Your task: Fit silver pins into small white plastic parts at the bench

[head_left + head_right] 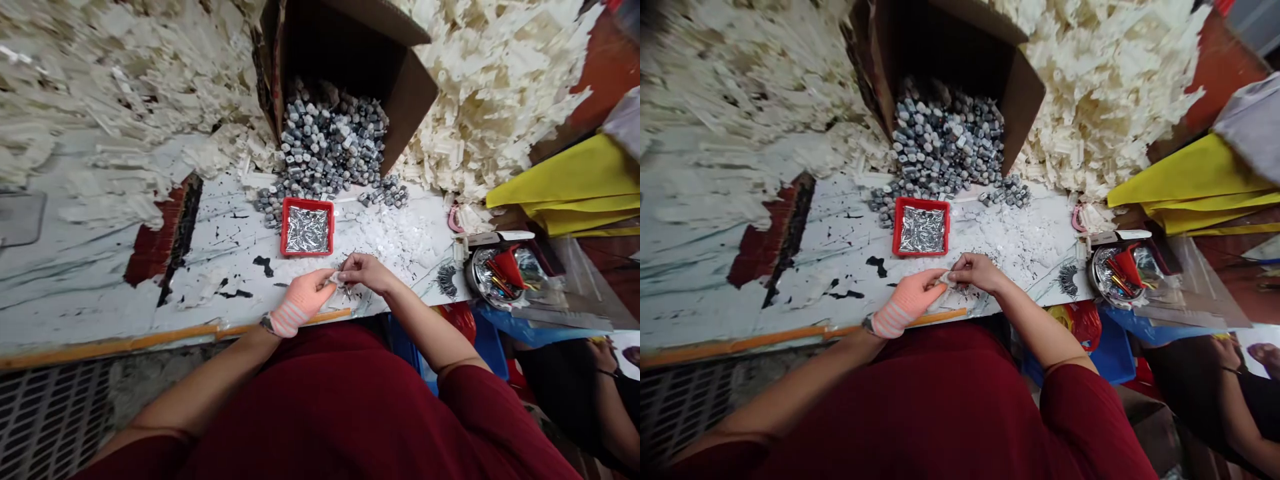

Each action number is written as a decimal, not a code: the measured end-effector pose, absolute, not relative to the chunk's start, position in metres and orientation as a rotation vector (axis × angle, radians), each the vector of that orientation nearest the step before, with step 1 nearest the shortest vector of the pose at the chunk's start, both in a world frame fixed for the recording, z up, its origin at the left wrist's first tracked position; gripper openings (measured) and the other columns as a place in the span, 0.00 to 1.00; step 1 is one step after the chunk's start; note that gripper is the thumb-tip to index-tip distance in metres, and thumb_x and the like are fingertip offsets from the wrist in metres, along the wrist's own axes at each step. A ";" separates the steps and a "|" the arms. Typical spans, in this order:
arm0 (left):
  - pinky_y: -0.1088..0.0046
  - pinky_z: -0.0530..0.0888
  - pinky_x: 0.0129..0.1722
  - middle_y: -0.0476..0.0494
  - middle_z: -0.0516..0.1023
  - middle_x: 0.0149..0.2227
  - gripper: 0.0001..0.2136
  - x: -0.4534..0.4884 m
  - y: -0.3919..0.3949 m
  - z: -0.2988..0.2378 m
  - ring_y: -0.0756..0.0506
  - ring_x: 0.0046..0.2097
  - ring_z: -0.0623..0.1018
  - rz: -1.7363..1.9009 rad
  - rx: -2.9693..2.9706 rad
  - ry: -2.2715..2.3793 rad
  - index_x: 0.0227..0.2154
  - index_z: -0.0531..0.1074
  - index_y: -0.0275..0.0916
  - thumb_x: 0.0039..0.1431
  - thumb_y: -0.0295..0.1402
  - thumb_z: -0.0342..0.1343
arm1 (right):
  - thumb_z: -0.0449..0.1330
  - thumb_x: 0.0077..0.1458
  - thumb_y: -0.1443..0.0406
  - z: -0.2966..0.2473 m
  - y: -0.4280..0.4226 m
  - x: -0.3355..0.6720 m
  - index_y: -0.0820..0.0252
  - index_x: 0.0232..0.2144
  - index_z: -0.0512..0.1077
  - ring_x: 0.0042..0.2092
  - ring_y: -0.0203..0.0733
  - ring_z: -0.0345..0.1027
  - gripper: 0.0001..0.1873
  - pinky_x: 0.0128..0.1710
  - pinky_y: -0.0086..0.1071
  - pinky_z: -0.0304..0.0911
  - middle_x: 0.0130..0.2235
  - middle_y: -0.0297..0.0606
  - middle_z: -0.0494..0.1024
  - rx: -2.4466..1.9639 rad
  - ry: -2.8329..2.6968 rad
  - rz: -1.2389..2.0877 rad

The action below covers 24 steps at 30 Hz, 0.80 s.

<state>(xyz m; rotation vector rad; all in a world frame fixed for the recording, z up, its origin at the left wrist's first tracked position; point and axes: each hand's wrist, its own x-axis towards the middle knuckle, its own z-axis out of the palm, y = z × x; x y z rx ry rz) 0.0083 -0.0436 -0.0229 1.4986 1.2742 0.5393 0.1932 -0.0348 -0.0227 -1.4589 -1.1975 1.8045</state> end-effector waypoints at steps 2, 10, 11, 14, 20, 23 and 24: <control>0.72 0.67 0.32 0.49 0.73 0.26 0.15 0.008 -0.043 -0.025 0.47 0.28 0.71 0.531 1.449 1.237 0.40 0.74 0.37 0.49 0.35 0.54 | 0.71 0.34 0.53 -0.027 -0.034 0.192 0.60 0.25 0.65 0.26 0.33 0.66 0.24 0.27 0.29 0.64 0.26 0.31 0.73 -1.465 -1.207 1.800; 0.75 0.63 0.26 0.55 0.64 0.24 0.09 0.003 -0.041 -0.037 0.51 0.26 0.65 0.574 1.220 1.068 0.30 0.63 0.38 0.43 0.31 0.52 | 0.55 0.58 0.68 -0.006 0.100 0.233 0.66 0.44 0.70 0.51 0.48 0.65 0.12 0.50 0.42 0.61 0.48 0.50 0.74 -1.969 -2.229 0.393; 0.75 0.63 0.27 0.54 0.65 0.25 0.09 0.001 -0.041 -0.036 0.51 0.27 0.66 0.582 1.213 1.071 0.30 0.63 0.38 0.43 0.31 0.52 | 0.52 0.59 0.70 -0.005 0.118 0.236 0.66 0.46 0.70 0.53 0.51 0.63 0.14 0.50 0.44 0.60 0.50 0.52 0.73 -2.025 -2.343 0.172; 0.74 0.65 0.28 0.54 0.66 0.25 0.09 -0.004 -0.041 -0.035 0.50 0.28 0.67 0.581 1.173 1.083 0.30 0.63 0.38 0.43 0.32 0.53 | 0.48 0.59 0.72 -0.008 0.150 0.236 0.67 0.44 0.72 0.54 0.55 0.61 0.16 0.48 0.45 0.61 0.49 0.54 0.73 -2.004 -2.746 -0.038; 0.75 0.66 0.25 0.53 0.69 0.25 0.13 -0.011 -0.039 -0.041 0.49 0.27 0.69 0.594 0.980 1.081 0.31 0.64 0.38 0.42 0.35 0.59 | 0.56 0.54 0.70 -0.014 0.154 0.231 0.69 0.38 0.74 0.48 0.48 0.65 0.10 0.47 0.37 0.61 0.46 0.50 0.75 -1.972 -2.253 0.342; 0.75 0.67 0.24 0.53 0.70 0.26 0.16 -0.009 -0.037 -0.038 0.49 0.26 0.70 0.606 0.821 1.062 0.33 0.64 0.39 0.42 0.38 0.61 | 0.56 0.53 0.72 -0.013 0.134 0.221 0.69 0.39 0.73 0.42 0.39 0.67 0.10 0.43 0.30 0.62 0.41 0.41 0.77 -1.949 -1.835 0.505; 0.74 0.68 0.24 0.53 0.70 0.27 0.17 -0.008 -0.036 -0.035 0.49 0.27 0.71 0.624 0.792 1.070 0.34 0.65 0.40 0.43 0.39 0.61 | 0.56 0.54 0.72 -0.013 0.121 0.216 0.69 0.40 0.72 0.39 0.36 0.67 0.10 0.41 0.28 0.63 0.40 0.38 0.77 -1.952 -1.786 0.527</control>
